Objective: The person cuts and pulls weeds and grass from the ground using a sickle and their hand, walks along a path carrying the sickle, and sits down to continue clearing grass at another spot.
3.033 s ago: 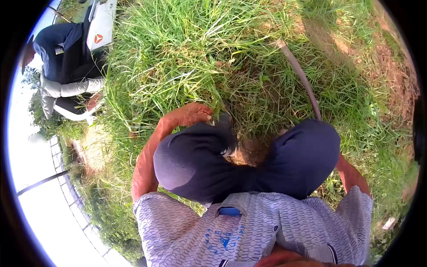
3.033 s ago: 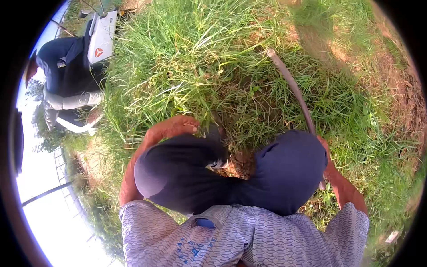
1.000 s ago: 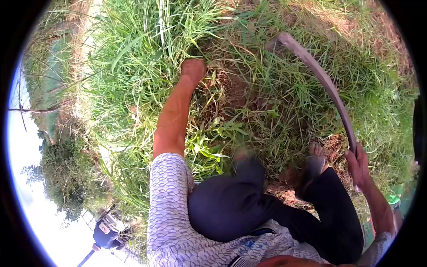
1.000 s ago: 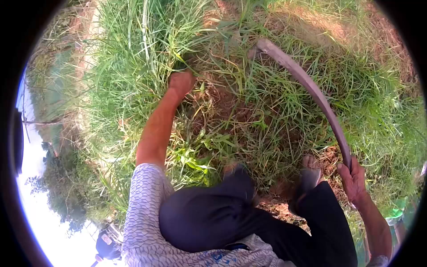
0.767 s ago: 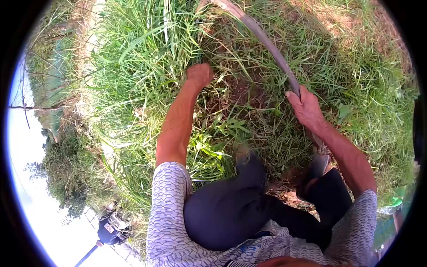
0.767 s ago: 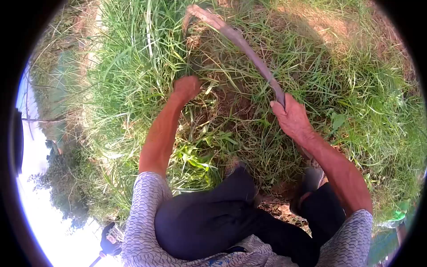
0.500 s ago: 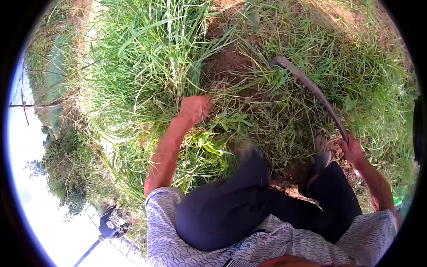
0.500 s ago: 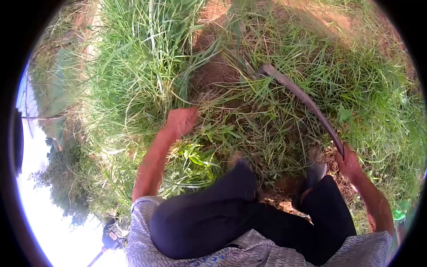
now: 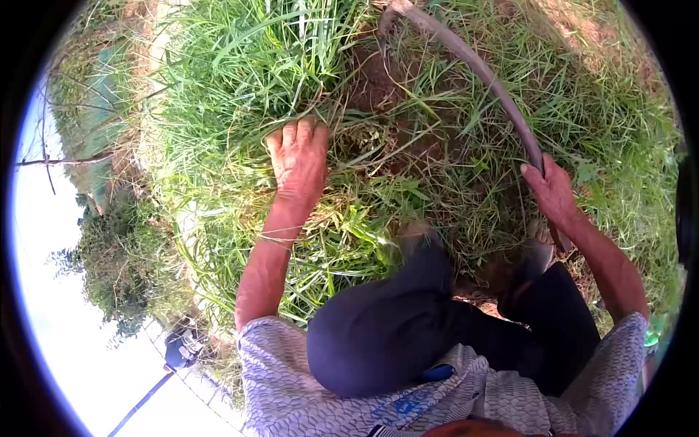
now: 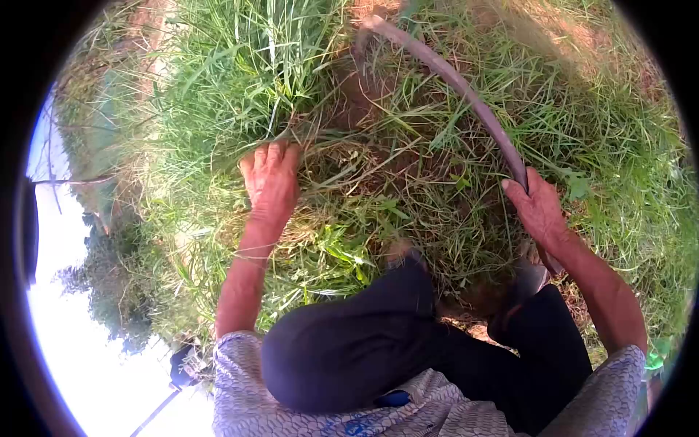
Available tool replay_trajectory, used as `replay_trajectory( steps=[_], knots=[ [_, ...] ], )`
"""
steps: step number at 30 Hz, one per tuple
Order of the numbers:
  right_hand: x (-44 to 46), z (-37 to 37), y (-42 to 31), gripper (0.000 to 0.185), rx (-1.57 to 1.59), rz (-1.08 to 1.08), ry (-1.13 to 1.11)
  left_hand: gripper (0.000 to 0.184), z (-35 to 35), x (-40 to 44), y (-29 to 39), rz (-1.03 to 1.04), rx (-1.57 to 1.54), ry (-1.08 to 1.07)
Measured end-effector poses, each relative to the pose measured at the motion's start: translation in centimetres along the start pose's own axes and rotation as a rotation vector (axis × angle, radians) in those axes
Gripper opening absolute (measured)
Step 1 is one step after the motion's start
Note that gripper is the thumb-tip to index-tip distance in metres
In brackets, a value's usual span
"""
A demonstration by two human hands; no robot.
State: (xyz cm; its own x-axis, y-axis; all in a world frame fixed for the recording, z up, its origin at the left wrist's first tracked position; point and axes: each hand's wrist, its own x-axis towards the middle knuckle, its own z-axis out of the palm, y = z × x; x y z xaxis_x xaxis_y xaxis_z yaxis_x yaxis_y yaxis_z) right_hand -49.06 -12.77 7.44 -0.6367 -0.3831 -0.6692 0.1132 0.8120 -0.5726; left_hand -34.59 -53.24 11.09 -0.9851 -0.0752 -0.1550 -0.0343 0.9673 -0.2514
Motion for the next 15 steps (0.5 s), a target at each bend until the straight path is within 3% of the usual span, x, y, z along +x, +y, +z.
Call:
replay_trajectory(
  steps=[1, 3, 5, 7, 9, 11, 13, 15],
  knots=[
    [-0.1, 0.5, 0.5, 0.037, 0.038, -0.05, 0.053, 0.036, 0.5, 1.9, 1.6, 0.171, -0.112, 0.039],
    [-0.6, 1.2, 1.4, 0.038, 0.02, -0.094, 0.081, 0.037, 3.0, 6.4, 4.1, 0.315, -0.161, 0.047],
    [-1.9, 1.7, 1.2, 0.041, -0.01, -0.054, 0.133, 0.039, 6.9, 10.4, 4.2, 0.339, -0.076, 0.002],
    [-3.0, 1.8, 0.2, 0.042, 0.037, -0.061, 0.117, 0.041, 11.1, 12.5, 2.1, 0.214, 0.141, -0.106],
    [-3.8, 1.9, 0.0, 0.042, 0.085, 0.101, -0.018, 0.042, 14.4, 11.5, -2.0, -0.062, 0.111, -0.172],
    [-3.0, 3.2, 0.9, 0.041, 0.114, 0.041, 0.004, 0.039, 15.1, 10.6, -4.7, -0.218, 0.109, -0.436],
    [-1.9, 4.5, 0.1, 0.044, 0.108, -0.105, 0.065, 0.036, 14.8, 9.8, -5.1, -0.215, 0.106, -0.701],
    [0.5, 5.4, -2.0, 0.042, 0.114, -0.141, 0.087, 0.032, 14.0, 10.0, -4.8, -0.201, 0.069, -0.716]
  ],
)
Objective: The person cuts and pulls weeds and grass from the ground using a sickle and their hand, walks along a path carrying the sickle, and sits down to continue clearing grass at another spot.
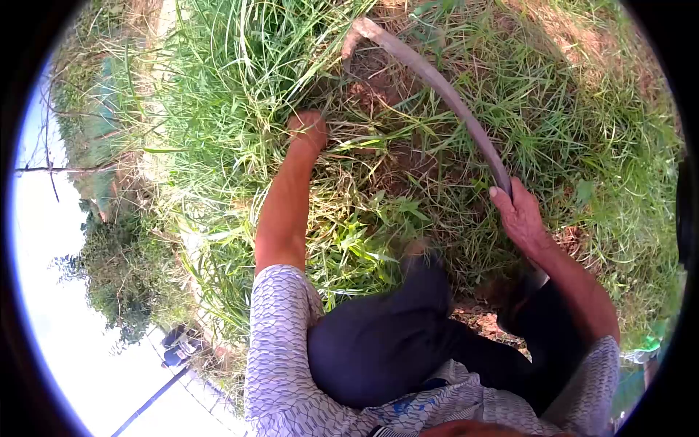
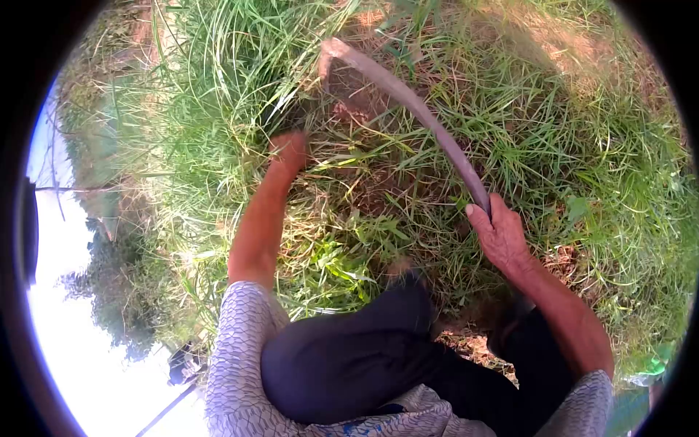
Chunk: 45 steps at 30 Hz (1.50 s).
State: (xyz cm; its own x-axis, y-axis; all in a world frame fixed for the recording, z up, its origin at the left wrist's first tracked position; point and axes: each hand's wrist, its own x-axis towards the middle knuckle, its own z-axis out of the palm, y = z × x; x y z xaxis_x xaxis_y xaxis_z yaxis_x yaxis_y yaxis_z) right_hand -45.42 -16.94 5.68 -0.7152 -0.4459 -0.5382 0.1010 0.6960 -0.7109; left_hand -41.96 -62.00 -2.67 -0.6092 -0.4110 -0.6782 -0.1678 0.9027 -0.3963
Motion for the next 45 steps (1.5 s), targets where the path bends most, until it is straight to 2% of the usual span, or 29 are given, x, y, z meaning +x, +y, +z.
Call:
replay_trajectory(
  steps=[2, 4, 6, 7, 8, 9, 10, 11, 12, 15, 16, 19, 20, 22, 23, 24, 25, 28, 30, 31, 33, 36, 37, 38, 41, 42, 43, 44, 45],
  knots=[
    [2.7, 1.5, -2.3, 0.04, 0.09, -0.012, 0.025, 0.026, -0.4, -0.8, -0.5, 0.03, -0.1, 0.094],
    [5.4, 3.4, -5.7, 0.04, 0.113, -0.016, 0.037, 0.019, 2.4, -0.3, -1.0, 0.13, -0.165, 0.429],
    [5.8, 5.5, -4.8, 0.04, 0.129, -0.018, 0.047, 0.016, 2.6, -0.2, -1.2, 0.188, -0.079, 0.303],
    [5.7, 8.0, -1.6, 0.041, -0.046, -0.106, -0.036, 0.015, 5.0, -0.1, -1.5, 0.247, -0.087, 0.555],
    [4.6, 7.8, 0.0, 0.041, -0.122, -0.056, -0.109, 0.017, 1.6, -1.9, -0.5, 0.1, -0.215, 0.266],
    [3.5, 7.6, 1.6, 0.042, -0.202, -0.013, -0.185, 0.016, 1.9, -2.6, 0.0, 0.081, -0.215, 0.238],
    [2.3, 6.4, 1.4, 0.043, -0.176, 0.16, -0.259, 0.016, 3.0, -2.8, 0.0, 0.058, -0.215, 0.208],
    [3.4, 5.5, 1.2, 0.043, -0.19, 0.135, -0.255, 0.017, 4.3, -2.9, -0.6, 0.104, -0.22, 0.212],
    [3.4, 4.9, 0.3, 0.043, -0.175, 0.079, -0.259, 0.018, 10.5, 0.4, -1.6, 0.069, -0.247, 0.297],
    [2.6, 5.2, -1.7, 0.043, -0.103, 0.077, -0.281, 0.02, 3.1, -4.5, -0.3, 0.059, -0.296, 0.11],
    [3.1, 5.2, -2.6, 0.043, -0.062, 0.083, -0.266, 0.021, 2.2, -5.2, -0.1, 0.018, -0.323, 0.125],
    [6.3, 8.9, -6.0, 0.041, -0.023, -0.037, -0.118, 0.023, 3.6, -4.3, -0.6, 0.122, -0.341, 0.297],
    [6.7, 9.6, -6.6, 0.04, -0.015, -0.066, -0.075, 0.021, 5.8, -3.8, -0.8, 0.139, -0.429, 0.446],
    [5.9, 8.7, -4.7, 0.041, -0.104, 0.016, -0.215, 0.019, 4.0, -4.7, -0.3, 0.013, -0.416, 0.311],
    [4.3, 7.4, -0.7, 0.041, -0.189, 0.062, -0.262, 0.018, 4.0, -4.7, 0.0, 0.015, -0.414, 0.385],
    [2.1, 5.4, 3.7, 0.042, -0.282, 0.013, -0.218, 0.019, 1.1, -6.4, 0.9, 0.053, -0.322, 0.1],
    [0.5, 4.2, 6.4, 0.042, -0.372, -0.036, -0.184, 0.019, 2.6, -6.9, 2.5, 0.076, -0.311, 0.223],
    [0.7, 2.2, 1.7, 0.043, -0.223, 0.089, -0.294, 0.014, 9.1, -6.6, 3.1, 0.17, -0.353, 0.565],
    [2.5, 3.3, 0.2, 0.042, -0.118, 0.056, -0.288, 0.016, 5.6, -6.9, 3.1, 0.049, -0.358, 0.24],
    [3.3, 4.2, -1.8, 0.042, -0.088, 0.083, -0.28, 0.014, 4.7, -8.2, 2.8, 0.15, -0.42, 0.421],
    [6.4, 4.9, -3.0, 0.041, -0.056, 0.077, -0.242, 0.018, 4.4, -7.6, 2.8, 0.154, -0.406, 0.396],
    [4.4, 5.1, 4.6, 0.04, -0.311, -0.212, -0.203, 0.02, 5.2, -8.2, 2.1, 0.219, -0.357, 0.387],
    [1.9, 2.3, 7.6, 0.04, -0.322, -0.037, -0.238, 0.02, 4.9, -8.2, 2.1, 0.265, -0.354, 0.423],
    [-0.7, -0.4, 10.5, 0.04, -0.342, 0.137, -0.27, 0.02, 2.6, -10.5, 2.9, 0.06, 0.014, 0.265],
    [-7.1, -8.1, 11.6, 0.039, -0.411, 0.07, -0.267, 0.019, 5.7, -15.0, -1.2, 0.053, -0.231, 0.231],
    [-5.8, -8.7, 10.2, 0.039, -0.41, 0.046, -0.261, 0.02, 5.2, -16.1, -1.8, 0.005, -0.325, 0.247],
    [-5.4, -8.7, 8.5, 0.039, -0.319, 0.112, -0.257, 0.015, 4.3, -16.9, -1.6, -0.058, -0.333, 0.14],
    [-5.8, -8.3, 7.2, 0.039, -0.224, 0.199, -0.258, 0.015, 3.7, -18.2, -1.2, -0.037, -0.328, 0.135],
    [-5.2, -7.4, 6.7, 0.04, -0.202, 0.173, -0.222, 0.015, 3.2, -19.6, -1.0, 0.005, -0.295, 0.162]
  ],
)
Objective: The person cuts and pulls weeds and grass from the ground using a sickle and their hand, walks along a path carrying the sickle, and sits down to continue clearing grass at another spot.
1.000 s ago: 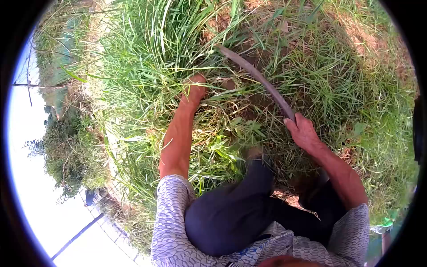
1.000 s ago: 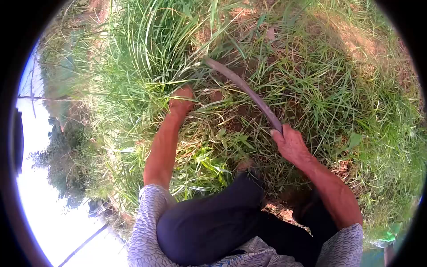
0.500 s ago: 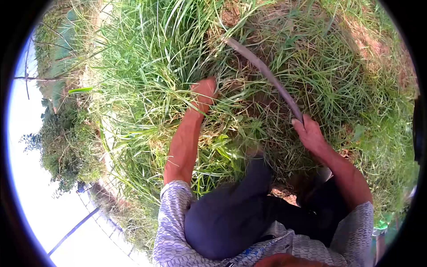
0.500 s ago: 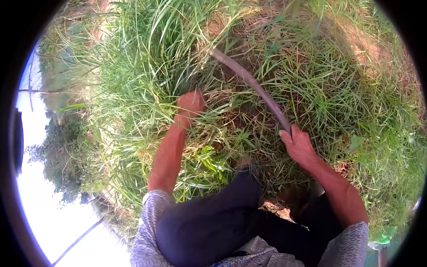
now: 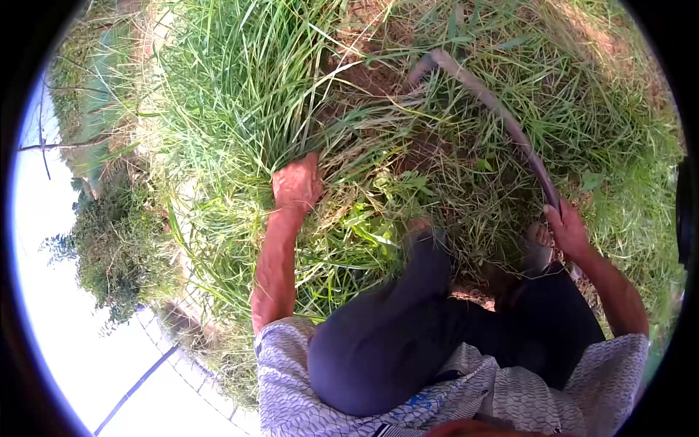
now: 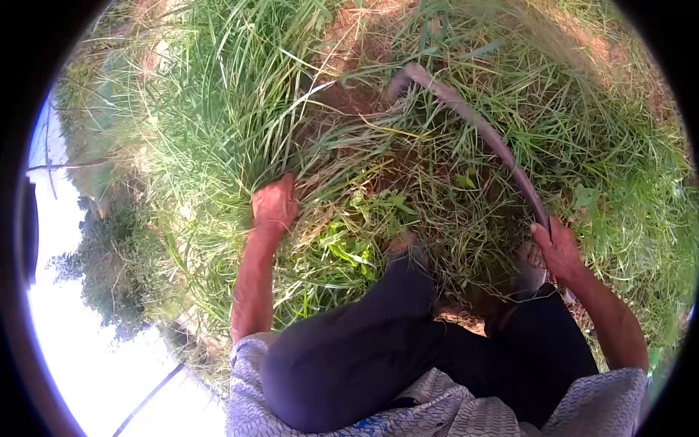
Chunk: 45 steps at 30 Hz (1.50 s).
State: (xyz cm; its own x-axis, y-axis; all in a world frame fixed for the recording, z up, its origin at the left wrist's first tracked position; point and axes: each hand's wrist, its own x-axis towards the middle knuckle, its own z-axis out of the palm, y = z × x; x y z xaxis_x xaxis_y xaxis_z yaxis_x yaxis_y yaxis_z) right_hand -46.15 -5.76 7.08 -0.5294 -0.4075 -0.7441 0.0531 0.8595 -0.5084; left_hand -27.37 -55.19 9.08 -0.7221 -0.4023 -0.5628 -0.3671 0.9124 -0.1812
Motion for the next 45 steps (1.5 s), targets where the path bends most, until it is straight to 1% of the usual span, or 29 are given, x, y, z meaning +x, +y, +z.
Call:
replay_trajectory(
  steps=[3, 5, 6, 7, 8, 9, 11, 13, 14, 15, 16, 17, 19, 21, 23, 25, 27, 29, 30, 32, 33, 35, 37, 39, 40, 41, 43, 44, 45],
  knots=[
    [3.8, 1.9, -3.7, 0.041, 0.106, -0.12, 0.05, 0.015, 0.4, -5.0, -2.1, -0.035, 0.017, 0.077],
    [5.7, 2.7, -5.4, 0.043, 0.123, -0.154, 0.022, 0.023, 4.3, -9.1, -6.9, -0.307, -0.053, -0.036],
    [5.7, 2.8, -6.3, 0.043, 0.131, -0.146, 0.02, 0.023, 4.7, -11.1, -7.1, -0.324, -0.102, 0.002],
    [5.7, 2.5, -7.4, 0.043, 0.097, -0.141, 0.003, 0.022, 6.3, -13.9, -7.2, -0.279, -0.064, 0.158],
    [6.0, 2.2, -7.9, 0.044, 0.057, -0.138, -0.011, 0.022, 7.5, -16.3, -6.3, -0.388, -0.111, 0.263],
    [6.2, 2.1, -7.8, 0.044, 0.052, -0.141, -0.021, 0.02, 12.7, -19.7, -8.2, -0.414, -0.035, 0.345],
    [6.4, 2.6, -7.6, 0.044, 0.09, -0.085, -0.088, 0.019, 14.8, -22.8, -8.5, -0.628, -0.244, 0.165],
    [7.6, 3.7, -7.3, 0.043, 0.045, -0.157, -0.032, 0.019, 12.6, -21.4, -9.1, -0.424, -0.35, 0.152],
    [7.7, 4.1, -8.0, 0.042, 0.085, -0.146, -0.071, 0.028, 11.2, -20.9, -10.3, -0.392, -0.383, 0.023],
    [7.8, 4.5, -8.9, 0.042, 0.123, -0.134, -0.107, 0.032, 3.8, -18.0, -8.1, -0.688, -0.629, -0.332],
    [8.0, 4.9, -9.8, 0.041, 0.104, -0.17, -0.087, 0.049, 1.5, -16.8, -8.6, -0.623, -0.553, -0.458],
    [8.1, 5.4, -10.2, 0.041, 0.102, -0.177, -0.093, 0.069, -1.1, -16.1, -10.2, -0.567, -0.601, -0.517],
    [8.2, 6.9, -10.3, 0.041, 0.046, -0.174, -0.1, 0.076, -6.5, -14.8, -12.1, -0.508, -0.884, -0.386],
    [7.8, 8.1, -9.6, 0.04, 0.036, -0.216, -0.119, 0.067, -12.6, -10.6, -8.5, -0.415, -0.497, -0.154],
    [6.8, 9.1, -9.8, 0.038, 0.13, -0.109, -0.18, 0.05, -14.4, -5.3, -4.6, -0.187, -0.419, 0.26],
    [6.3, 9.2, -10.0, 0.036, 0.113, -0.084, -0.149, 0.076, -14.0, 1.2, 2.1, 0.021, -0.25, 0.29],
    [6.0, 9.8, -8.8, 0.034, 0.243, -0.094, -0.128, 0.087, -9.0, 5.6, 8.2, 0.087, -0.113, 0.18],
    [5.6, 9.2, -8.3, 0.034, 0.281, -0.078, -0.094, 0.102, -4.1, 7.3, 10.5, 0.046, -0.003, 0.004],
    [5.3, 8.6, -8.0, 0.033, 0.268, -0.081, -0.059, 0.102, -1.5, 7.3, 9.6, 0.053, 0.001, 0.015],
    [5.3, 7.4, -7.4, 0.032, 0.254, -0.078, -0.023, 0.108, 2.8, 6.4, 7.3, -0.138, 0.187, -0.131],
    [5.1, 7.0, -7.1, 0.033, 0.277, -0.059, -0.021, 0.108, 3.1, 6.2, 6.2, -0.136, 0.186, -0.137],
    [4.8, 6.4, -7.4, 0.033, 0.295, -0.045, -0.025, 0.106, 3.3, 5.8, 4.1, -0.364, -0.059, -0.255],
    [5.0, 5.8, -8.7, 0.034, 0.208, -0.103, -0.026, 0.097, 2.9, 6.2, 3.6, -0.358, -0.051, -0.236],
    [5.1, 5.5, -10.2, 0.035, 0.166, -0.131, -0.062, 0.089, 2.4, 6.5, 2.7, -0.444, -0.181, -0.408],
    [5.1, 5.5, -10.9, 0.036, 0.131, -0.148, -0.101, 0.074, 2.7, 6.4, 2.6, -0.436, -0.071, -0.354],
    [5.0, 5.8, -11.3, 0.036, 0.127, -0.15, -0.106, 0.074, 2.8, 6.5, 2.4, -0.44, -0.075, -0.357],
    [5.5, 7.2, -11.9, 0.035, 0.126, -0.171, -0.119, 0.058, 2.9, 7.2, 1.9, -0.379, -0.074, -0.427],
    [5.9, 8.0, -12.6, 0.035, 0.126, -0.166, -0.122, 0.042, 5.2, 7.4, 0.8, -0.269, -0.018, -0.327],
    [6.5, 8.9, -13.6, 0.035, 0.087, -0.181, -0.117, 0.042, 5.2, 7.5, 1.1, -0.266, -0.015, -0.335]
  ],
)
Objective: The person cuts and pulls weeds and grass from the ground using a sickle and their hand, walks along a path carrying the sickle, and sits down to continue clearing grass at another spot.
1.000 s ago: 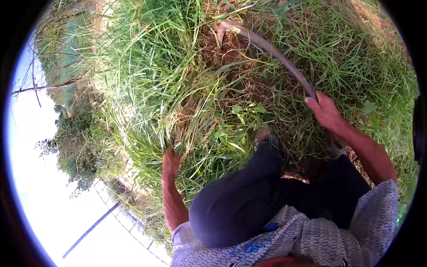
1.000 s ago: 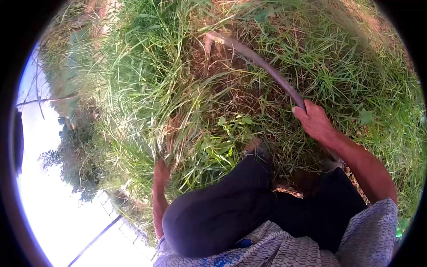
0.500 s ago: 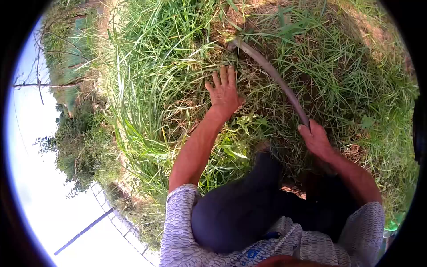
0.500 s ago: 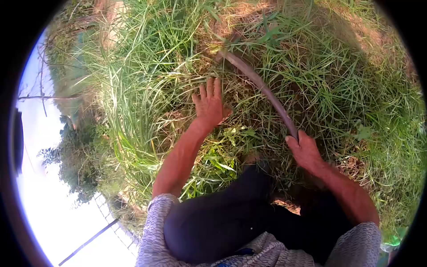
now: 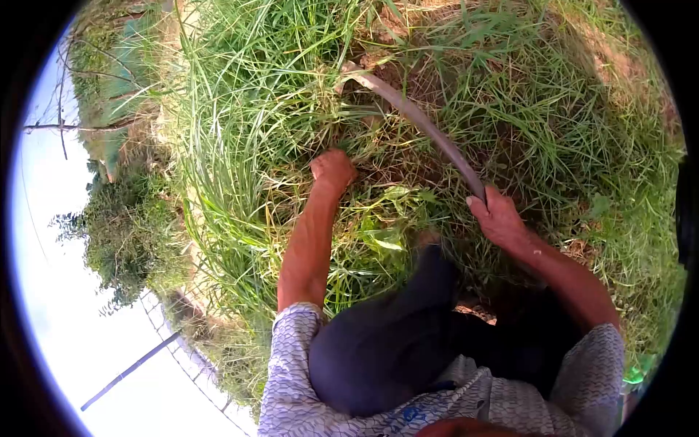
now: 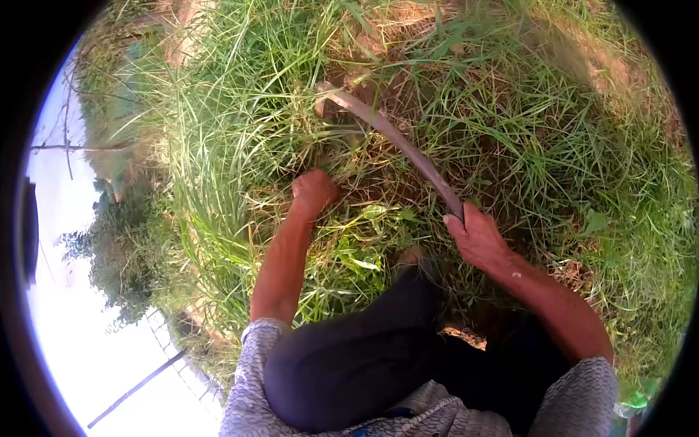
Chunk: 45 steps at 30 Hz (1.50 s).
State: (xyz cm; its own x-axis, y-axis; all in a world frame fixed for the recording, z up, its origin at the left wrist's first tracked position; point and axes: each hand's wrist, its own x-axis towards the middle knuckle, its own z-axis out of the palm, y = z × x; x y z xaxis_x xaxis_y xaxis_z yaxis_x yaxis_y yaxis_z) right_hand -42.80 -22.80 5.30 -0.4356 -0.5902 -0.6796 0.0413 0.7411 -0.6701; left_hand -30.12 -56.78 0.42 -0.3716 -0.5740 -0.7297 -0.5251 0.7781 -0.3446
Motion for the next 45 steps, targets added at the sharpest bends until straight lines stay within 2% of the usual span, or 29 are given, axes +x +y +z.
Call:
replay_trajectory(
  steps=[2, 4, 5, 7, 9, 12, 13, 14, 16, 17, 19, 22, 23, 24, 25, 27, 29, 31, 32, 36, 38, 41, 43, 45],
  knots=[
    [1.9, 2.5, 0.6, 0.035, -0.033, -0.023, -0.011, 0.024, -0.8, -0.4, 0.3, 0.021, -0.027, -0.008],
    [3.1, 4.3, 1.2, 0.033, -0.285, -0.197, -0.011, 0.025, -1.0, -0.9, 0.1, 0.043, 0.018, -0.045],
    [1.9, 3.4, 2.6, 0.032, -0.211, -0.046, -0.039, 0.027, -1.0, -1.3, -0.3, 0.08, 0.013, -0.026],
    [-1.3, -0.4, 6.0, 0.033, -0.24, 0.065, -0.088, 0.03, -0.3, -1.7, -0.9, 0.113, -0.012, -0.019],
    [-2.1, -2.6, 4.5, 0.035, -0.242, 0.087, -0.115, 0.021, 1.1, -1.7, -1.1, 0.202, 0.065, 0.221],
    [-0.8, -1.9, 2.4, 0.038, -0.171, 0.028, -0.11, 0.019, 2.4, -1.5, -1.9, 0.233, 0.066, 0.245],
    [0.5, -1.1, -0.1, 0.038, -0.173, 0.046, -0.148, 0.014, 2.2, -2.1, -1.5, 0.243, 0.078, 0.349],
    [1.1, -0.8, -1.2, 0.038, -0.175, 0.058, -0.184, 0.014, 1.7, -2.3, -0.9, 0.245, 0.068, 0.342],
    [0.7, -0.3, -0.8, 0.038, -0.221, 0.073, -0.177, 0.012, 1.1, -2.5, -0.9, 0.168, 0.099, 0.142],
    [0.7, -0.1, -0.6, 0.039, -0.266, 0.086, -0.153, 0.01, 1.5, -2.6, -1.4, 0.232, 0.048, 0.214],
    [-3.4, -4.3, 6.4, 0.037, -0.382, 0.071, -0.139, 0.01, 0.7, -3.0, -1.5, 0.248, 0.087, 0.196],
    [-7.1, -6.2, 6.4, 0.035, -0.545, 0.073, -0.1, 0.01, 1.9, -3.4, -1.5, 0.292, 0.039, 0.129],
    [-6.0, -6.8, 5.7, 0.035, -0.543, 0.06, -0.085, 0.012, 2.4, -2.9, -1.6, 0.271, 0.077, 0.196],
    [-4.8, -7.1, 4.5, 0.035, -0.39, 0.105, -0.127, 0.014, 2.8, -2.4, -1.7, 0.251, 0.114, 0.255],
    [-4.0, -6.9, 3.5, 0.034, -0.236, 0.164, -0.189, 0.016, 3.2, -2.3, -2.1, 0.297, 0.024, 0.255],
    [-1.4, -4.7, 0.9, 0.034, -0.14, 0.074, -0.154, 0.015, 3.2, -3.2, -1.8, 0.257, 0.021, 0.174],
    [1.9, -1.3, -0.6, 0.035, -0.142, 0.068, -0.175, 0.013, 1.7, -3.1, -1.4, 0.176, -0.011, 0.115],
    [1.2, 1.0, 1.8, 0.035, -0.137, 0.076, -0.208, 0.012, 1.6, -4.0, -1.2, 0.165, -0.044, 0.108],
    [-0.2, 0.9, 4.9, 0.035, -0.112, 0.032, -0.2, 0.011, 1.2, -3.8, -1.2, 0.149, -0.088, 0.118],
    [-0.8, -0.6, 3.7, 0.036, -0.114, 0.019, -0.247, 0.01, 1.3, -4.9, -1.5, 0.178, -0.149, 0.144],
    [-0.2, -0.8, 1.9, 0.037, -0.076, 0.016, -0.23, 0.009, 2.6, -4.5, -2.1, 0.229, -0.206, 0.296],
    [1.1, 0.1, 1.0, 0.04, -0.031, 0.008, -0.163, 0.011, 0.7, -5.5, -1.3, 0.163, -0.094, 0.262],
    [1.3, 1.3, 2.9, 0.041, -0.208, 0.069, -0.171, 0.011, 1.5, -6.4, -1.1, 0.121, -0.002, 0.22],
    [-0.1, -0.4, 4.2, 0.041, -0.185, 0.046, -0.2, 0.011, 3.5, -5.1, -2.3, 0.233, -0.144, 0.371]
  ],
)
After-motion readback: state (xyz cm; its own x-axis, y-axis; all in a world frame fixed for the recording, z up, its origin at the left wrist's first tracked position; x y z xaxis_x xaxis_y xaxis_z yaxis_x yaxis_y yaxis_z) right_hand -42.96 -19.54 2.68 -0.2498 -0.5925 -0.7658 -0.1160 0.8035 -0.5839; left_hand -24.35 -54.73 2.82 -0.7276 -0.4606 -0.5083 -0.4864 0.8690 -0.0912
